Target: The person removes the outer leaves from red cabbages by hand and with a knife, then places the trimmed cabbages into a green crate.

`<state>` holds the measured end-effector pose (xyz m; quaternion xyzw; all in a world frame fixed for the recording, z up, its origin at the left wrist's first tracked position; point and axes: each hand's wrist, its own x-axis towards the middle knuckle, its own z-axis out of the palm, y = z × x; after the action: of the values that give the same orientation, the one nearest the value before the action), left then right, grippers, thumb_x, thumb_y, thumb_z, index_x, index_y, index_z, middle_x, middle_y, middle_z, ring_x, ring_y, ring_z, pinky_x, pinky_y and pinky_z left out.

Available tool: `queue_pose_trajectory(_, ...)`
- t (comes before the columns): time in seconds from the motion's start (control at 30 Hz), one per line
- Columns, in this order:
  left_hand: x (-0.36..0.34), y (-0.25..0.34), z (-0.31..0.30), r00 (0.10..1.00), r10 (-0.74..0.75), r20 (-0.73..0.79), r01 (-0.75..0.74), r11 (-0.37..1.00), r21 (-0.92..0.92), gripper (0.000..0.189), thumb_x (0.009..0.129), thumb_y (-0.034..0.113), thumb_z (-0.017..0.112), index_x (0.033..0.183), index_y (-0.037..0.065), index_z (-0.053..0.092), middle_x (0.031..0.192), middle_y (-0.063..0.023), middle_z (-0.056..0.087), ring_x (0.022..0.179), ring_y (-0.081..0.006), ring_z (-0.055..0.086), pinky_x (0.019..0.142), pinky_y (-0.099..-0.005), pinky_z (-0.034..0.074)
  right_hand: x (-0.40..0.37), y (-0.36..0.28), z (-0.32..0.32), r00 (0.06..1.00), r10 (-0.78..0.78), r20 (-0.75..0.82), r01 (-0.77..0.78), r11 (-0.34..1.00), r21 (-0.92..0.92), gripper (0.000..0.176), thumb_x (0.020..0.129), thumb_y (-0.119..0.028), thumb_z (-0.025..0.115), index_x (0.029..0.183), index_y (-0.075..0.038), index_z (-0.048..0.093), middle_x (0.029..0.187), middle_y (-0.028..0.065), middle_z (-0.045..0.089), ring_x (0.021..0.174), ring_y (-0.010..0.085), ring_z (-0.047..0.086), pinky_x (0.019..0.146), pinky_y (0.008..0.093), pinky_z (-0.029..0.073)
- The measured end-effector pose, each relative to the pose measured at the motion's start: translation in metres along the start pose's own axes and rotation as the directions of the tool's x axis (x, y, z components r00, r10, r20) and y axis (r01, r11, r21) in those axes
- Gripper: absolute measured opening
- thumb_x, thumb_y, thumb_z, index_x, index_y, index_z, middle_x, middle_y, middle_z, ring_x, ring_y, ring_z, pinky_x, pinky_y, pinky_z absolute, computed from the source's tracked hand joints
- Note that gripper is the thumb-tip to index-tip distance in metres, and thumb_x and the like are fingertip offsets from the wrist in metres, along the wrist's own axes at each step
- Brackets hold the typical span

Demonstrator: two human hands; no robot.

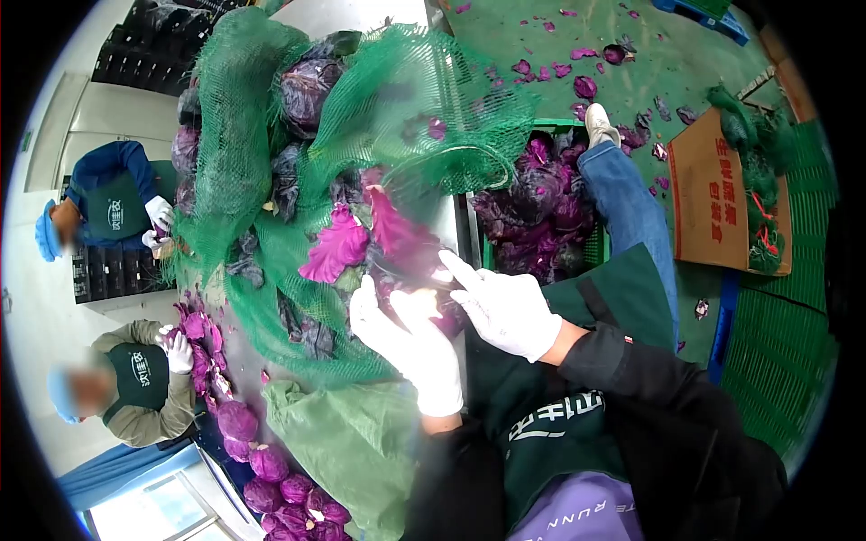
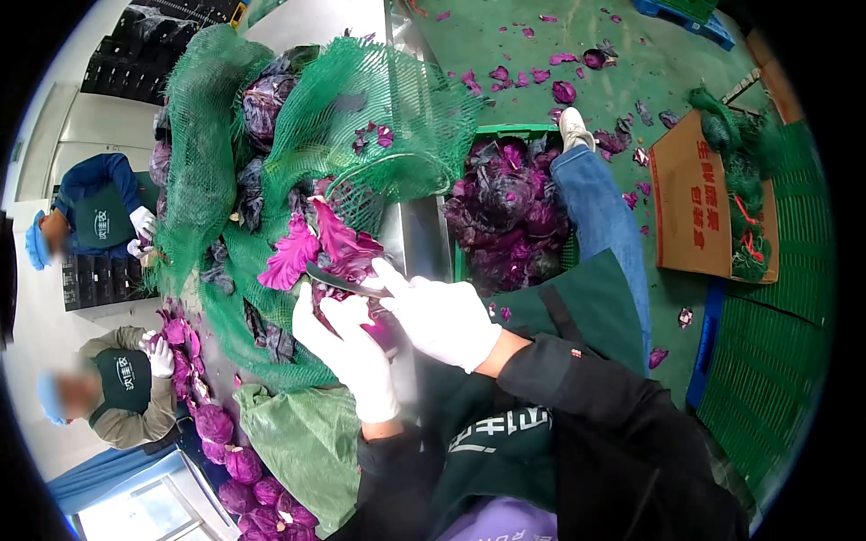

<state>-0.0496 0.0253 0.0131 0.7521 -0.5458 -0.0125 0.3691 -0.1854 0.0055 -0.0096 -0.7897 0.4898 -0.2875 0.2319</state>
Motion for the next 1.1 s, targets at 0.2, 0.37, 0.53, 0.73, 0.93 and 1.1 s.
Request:
queue_pose_trajectory(0.2,-0.003,-0.001,0.001,0.999,0.021,-0.035,-0.022,0.999,-0.03,0.043,0.098,0.018,0.053,0.136,-0.003,0.048,0.132,-0.0231,0.048,0.124,-0.0379,0.045,0.107,-0.0494,0.034,0.0,-0.003,0.006,0.986,0.168,-0.002,-0.164,0.964,0.21,0.049,0.098,-0.021,0.054,0.146,-0.014,0.046,0.094,0.0137,0.069,0.066,0.0309,0.066,0.056,0.0366,0.052)
queue_pose_trajectory(0.37,-0.001,0.001,0.003,0.999,0.04,-0.023,-0.038,0.997,0.061,0.046,0.099,0.026,0.054,0.136,0.0,0.05,0.132,-0.0262,0.046,0.123,-0.04,0.045,0.107,-0.0503,0.034,0.005,0.0,0.006,0.977,0.186,-0.103,-0.133,0.914,0.382,0.04,0.1,-0.02,0.052,0.14,-0.012,0.051,0.101,0.0188,0.069,0.074,0.0357,0.068,0.064,0.0375,0.054)
queue_pose_trajectory(0.53,-0.004,0.002,0.005,0.996,0.033,-0.078,-0.032,0.999,0.019,0.038,0.101,0.02,0.051,0.131,-0.004,0.053,0.129,-0.0227,0.049,0.119,-0.0361,0.048,0.104,-0.0456,0.036,0.011,0.049,0.043,0.937,0.263,-0.231,-0.177,0.925,0.337,0.035,0.102,-0.023,0.044,0.133,-0.01,0.055,0.109,0.0171,0.068,0.075,0.0341,0.067,0.064,0.0391,0.054)
queue_pose_trajectory(0.73,-0.002,-0.007,0.0,0.997,-0.009,-0.079,0.007,0.999,-0.032,0.036,0.101,0.017,0.051,0.129,-0.005,0.05,0.127,-0.0212,0.05,0.118,-0.0341,0.049,0.105,-0.0449,0.036,0.022,0.056,0.009,0.808,0.544,0.227,-0.54,0.527,0.656,0.058,0.1,-0.04,0.054,0.146,-0.007,0.042,0.089,0.0175,0.07,0.07,0.0283,0.067,0.071,0.0392,0.054)
queue_pose_trajectory(0.93,0.003,-0.011,-0.001,0.995,-0.096,0.0,0.094,0.983,-0.155,0.04,0.1,0.018,0.053,0.133,-0.003,0.048,0.131,-0.021,0.047,0.121,-0.0332,0.048,0.106,-0.044,0.036,0.012,-0.011,-0.012,0.975,0.203,0.087,-0.22,0.858,0.465,0.086,0.084,-0.049,0.071,0.152,-0.014,0.032,0.114,0.0185,0.051,0.092,0.0342,0.062,0.077,0.0407,0.055)
queue_pose_trajectory(1.1,0.003,-0.007,-0.004,0.991,-0.131,0.018,0.132,0.979,-0.152,0.04,0.1,0.018,0.053,0.134,-0.003,0.047,0.132,-0.0199,0.046,0.122,-0.0318,0.047,0.107,-0.0435,0.035,0.011,-0.001,-0.016,0.986,0.11,0.125,-0.162,0.818,0.553,0.065,0.086,-0.021,0.065,0.146,-0.017,0.04,0.113,0.0163,0.051,0.083,0.0301,0.062,0.071,0.0372,0.055)
